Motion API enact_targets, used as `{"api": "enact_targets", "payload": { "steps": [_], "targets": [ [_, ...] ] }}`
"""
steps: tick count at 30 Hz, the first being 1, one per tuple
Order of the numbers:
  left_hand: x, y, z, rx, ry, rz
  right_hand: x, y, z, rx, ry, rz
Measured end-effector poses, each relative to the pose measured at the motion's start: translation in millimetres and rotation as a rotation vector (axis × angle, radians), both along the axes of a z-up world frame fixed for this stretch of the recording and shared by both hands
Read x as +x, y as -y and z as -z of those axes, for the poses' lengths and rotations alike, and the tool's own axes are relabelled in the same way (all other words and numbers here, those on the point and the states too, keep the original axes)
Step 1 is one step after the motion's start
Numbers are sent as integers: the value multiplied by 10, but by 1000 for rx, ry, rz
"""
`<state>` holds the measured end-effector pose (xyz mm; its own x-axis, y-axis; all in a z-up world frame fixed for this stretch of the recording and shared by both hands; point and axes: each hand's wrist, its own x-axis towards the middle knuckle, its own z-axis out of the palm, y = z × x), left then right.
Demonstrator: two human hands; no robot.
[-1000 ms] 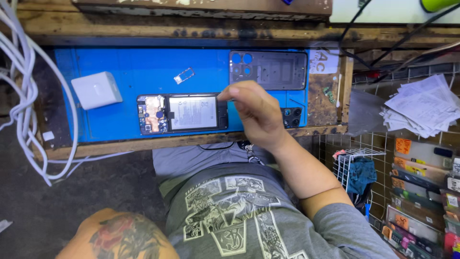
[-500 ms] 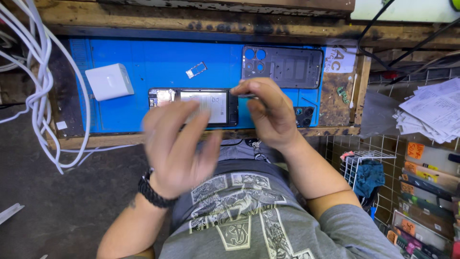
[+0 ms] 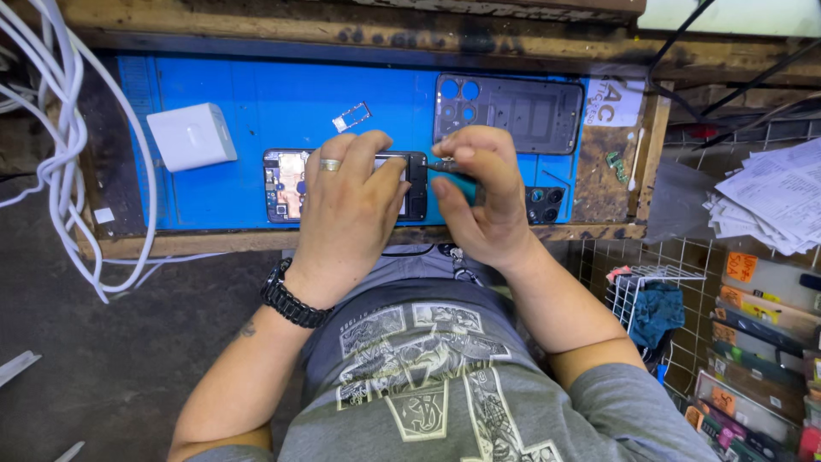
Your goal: The person uses a small metal tool to pry and separate the screen assembly from the smartphone's frame. They then use tweezers to carefully lift and disconnect a ribbon cable from the motherboard. The person continues to manipulate the internal components and cables with their hands and tweezers.
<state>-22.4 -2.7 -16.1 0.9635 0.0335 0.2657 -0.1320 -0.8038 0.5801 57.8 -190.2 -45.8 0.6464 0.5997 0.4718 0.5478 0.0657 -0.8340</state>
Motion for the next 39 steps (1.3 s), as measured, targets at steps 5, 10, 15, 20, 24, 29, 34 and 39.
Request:
{"api": "enact_targets", "payload": {
  "steps": [5, 10, 15, 20, 24, 29, 34, 39],
  "targets": [
    [74, 5, -42, 1, 15, 26, -14, -39, 49, 74, 35, 36],
    [117, 31, -17, -4, 2, 38, -55, 11, 85, 100, 27, 57],
    [218, 46, -36, 7, 19, 65, -46, -5, 66, 128, 37, 99],
    [343, 64, -21, 101, 20, 120, -89, 58, 60, 168, -25, 209],
    [386, 88, -21, 165, 15, 159, -81, 60, 78, 200, -54, 225],
    [416, 90, 31, 89, 65, 154, -26, 125, 84, 246, -50, 283],
    [458, 123, 87, -4, 56, 114, -9, 183, 113, 355, -129, 360],
    [581, 268, 32, -98, 32, 117, -18, 204, 115, 367, -132, 389]
  ]
}}
